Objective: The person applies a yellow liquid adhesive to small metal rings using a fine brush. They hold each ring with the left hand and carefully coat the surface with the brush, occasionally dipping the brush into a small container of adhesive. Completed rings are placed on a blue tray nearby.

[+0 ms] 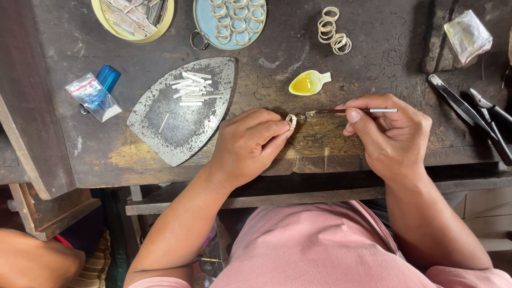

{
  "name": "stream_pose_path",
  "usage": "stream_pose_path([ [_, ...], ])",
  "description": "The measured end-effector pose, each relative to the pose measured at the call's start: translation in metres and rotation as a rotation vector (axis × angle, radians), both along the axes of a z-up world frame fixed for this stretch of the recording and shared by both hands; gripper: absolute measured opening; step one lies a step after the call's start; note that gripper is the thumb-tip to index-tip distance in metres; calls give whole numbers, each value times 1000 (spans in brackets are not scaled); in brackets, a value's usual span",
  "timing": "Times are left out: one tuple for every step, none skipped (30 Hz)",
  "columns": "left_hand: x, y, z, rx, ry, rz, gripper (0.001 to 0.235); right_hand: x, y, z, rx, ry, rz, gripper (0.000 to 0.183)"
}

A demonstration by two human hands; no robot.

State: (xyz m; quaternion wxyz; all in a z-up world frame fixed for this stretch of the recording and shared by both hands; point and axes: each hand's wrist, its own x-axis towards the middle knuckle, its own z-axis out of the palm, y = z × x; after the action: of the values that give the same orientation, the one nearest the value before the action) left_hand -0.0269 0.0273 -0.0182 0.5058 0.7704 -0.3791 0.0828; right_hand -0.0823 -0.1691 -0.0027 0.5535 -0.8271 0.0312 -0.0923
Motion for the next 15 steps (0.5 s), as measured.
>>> stream_pose_path([
  [0,0,0,0,1,0,9,0,0,0,0,1,0,5],
  [0,0,0,0,-1,-1,9,0,0,0,-8,8,0,5],
  [0,0,0,0,-3,-3,9,0,0,0,-16,15,0,4],
  [0,0,0,0,-3,-4,9,0,1,0,-16,16,-1,4],
  [0,0,0,-3,-2,-6,9,0,1,1,-40,19,-4,3],
  [0,0,1,-7,-1,-8,10,1,2,2,-64,23,-7,3],
  [0,0,0,-7,-2,-8,10,0,1,2,-65,22,-8,3],
  [0,0,0,-4,1,-9,9,0,1,1,-58,10,-8,2],
  [0,0,0,-2,4,-9,9,0,1,1,-51,-3,-8,2],
  [0,0,0,-3,2,-9,9,0,0,0,-52,-5,-8,2],
  [0,0,-1,12,-12,3,9,-1,0,-1,4,-2,-15,4],
  [0,0,-1,27,-26,14,9,-1,0,-1,61,2,-22,6],
  [-1,0,0,27,-29,16,9,-1,1,0,61,-2,-20,6],
  [-1,-1,0,46,-72,22,10,0,2,1,146,-7,-35,8],
  [-1,-1,0,64,-114,28,10,0,3,2,231,-13,-49,11],
])
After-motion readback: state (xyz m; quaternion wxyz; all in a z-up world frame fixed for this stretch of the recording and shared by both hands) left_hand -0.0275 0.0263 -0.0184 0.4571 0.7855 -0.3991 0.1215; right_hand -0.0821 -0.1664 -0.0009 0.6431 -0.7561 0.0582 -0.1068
